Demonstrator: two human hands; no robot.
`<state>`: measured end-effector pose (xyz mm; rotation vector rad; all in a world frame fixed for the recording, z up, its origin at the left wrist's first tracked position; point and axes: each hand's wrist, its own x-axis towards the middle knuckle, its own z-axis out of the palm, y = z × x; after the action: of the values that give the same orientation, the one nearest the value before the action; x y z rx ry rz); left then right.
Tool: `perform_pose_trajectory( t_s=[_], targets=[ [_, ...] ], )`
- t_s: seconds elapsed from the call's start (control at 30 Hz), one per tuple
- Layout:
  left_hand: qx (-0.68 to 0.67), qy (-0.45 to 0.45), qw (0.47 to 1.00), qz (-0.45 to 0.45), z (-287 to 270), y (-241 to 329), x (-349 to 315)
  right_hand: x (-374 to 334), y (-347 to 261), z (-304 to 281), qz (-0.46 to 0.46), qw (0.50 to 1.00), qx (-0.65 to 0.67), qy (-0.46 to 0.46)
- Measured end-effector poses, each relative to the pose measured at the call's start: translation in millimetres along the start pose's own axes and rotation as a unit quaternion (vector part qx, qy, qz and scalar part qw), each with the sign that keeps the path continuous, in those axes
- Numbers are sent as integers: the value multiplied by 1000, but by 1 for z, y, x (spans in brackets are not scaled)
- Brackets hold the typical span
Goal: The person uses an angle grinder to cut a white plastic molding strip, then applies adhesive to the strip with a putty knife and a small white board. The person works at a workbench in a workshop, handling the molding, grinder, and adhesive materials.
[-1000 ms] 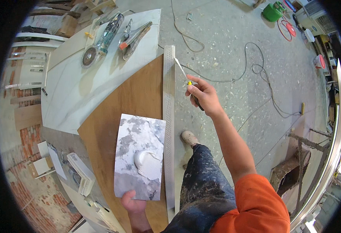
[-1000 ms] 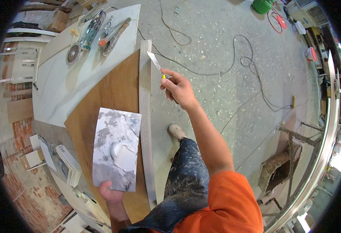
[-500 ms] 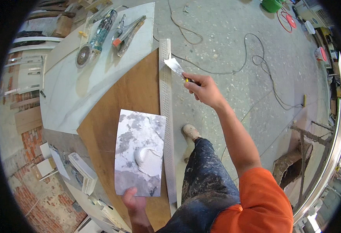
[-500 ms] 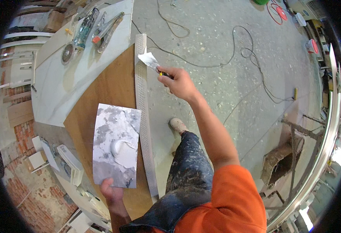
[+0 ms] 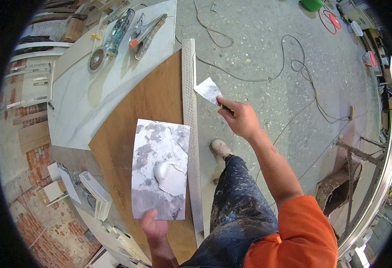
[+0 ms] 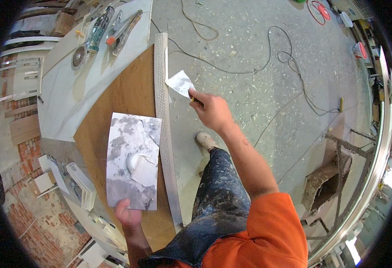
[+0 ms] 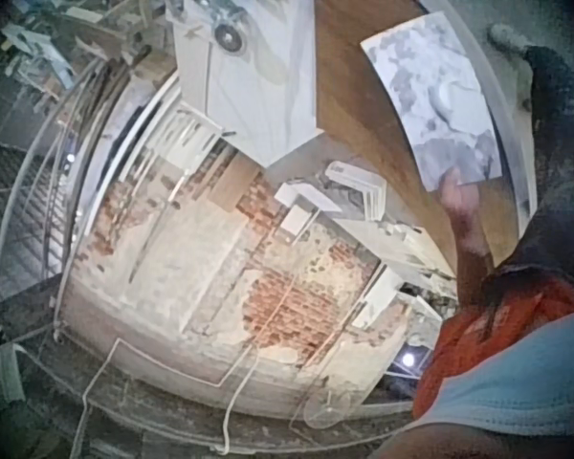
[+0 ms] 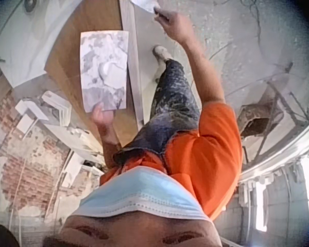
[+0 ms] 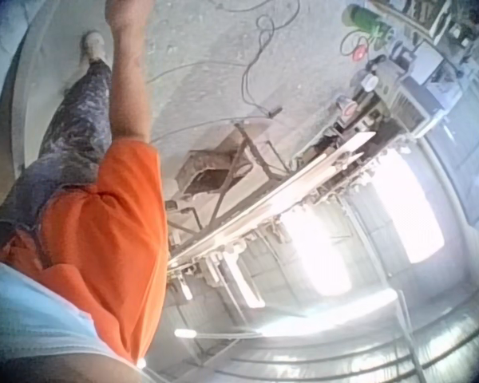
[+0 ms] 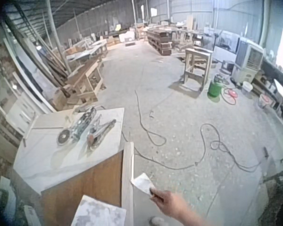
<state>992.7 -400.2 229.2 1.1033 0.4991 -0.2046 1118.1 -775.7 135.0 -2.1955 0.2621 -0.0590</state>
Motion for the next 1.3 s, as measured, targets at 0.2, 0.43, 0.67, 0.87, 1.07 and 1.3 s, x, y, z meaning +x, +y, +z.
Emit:
perform_pose_trajectory(
  t_s=[0.2,0.43,0.67,0.87,1.07,1.3],
  targets=[
    [-28,50,998,4,11,-3,-4,-23,6,-4,84,991,102,0],
    [1,62,998,17,13,-6,-10,-66,6,20,231,806,533,-110],
    [-11,148,989,0,23,-12,-12,-34,6,62,220,845,486,-39],
    [14,130,991,-2,21,-14,-10,-35,18,77,236,880,411,-42],
    [12,120,993,10,28,-11,-11,-61,29,85,196,954,224,-21],
    [-44,148,987,-38,12,-16,-24,-68,63,103,179,971,155,25]
  ],
)
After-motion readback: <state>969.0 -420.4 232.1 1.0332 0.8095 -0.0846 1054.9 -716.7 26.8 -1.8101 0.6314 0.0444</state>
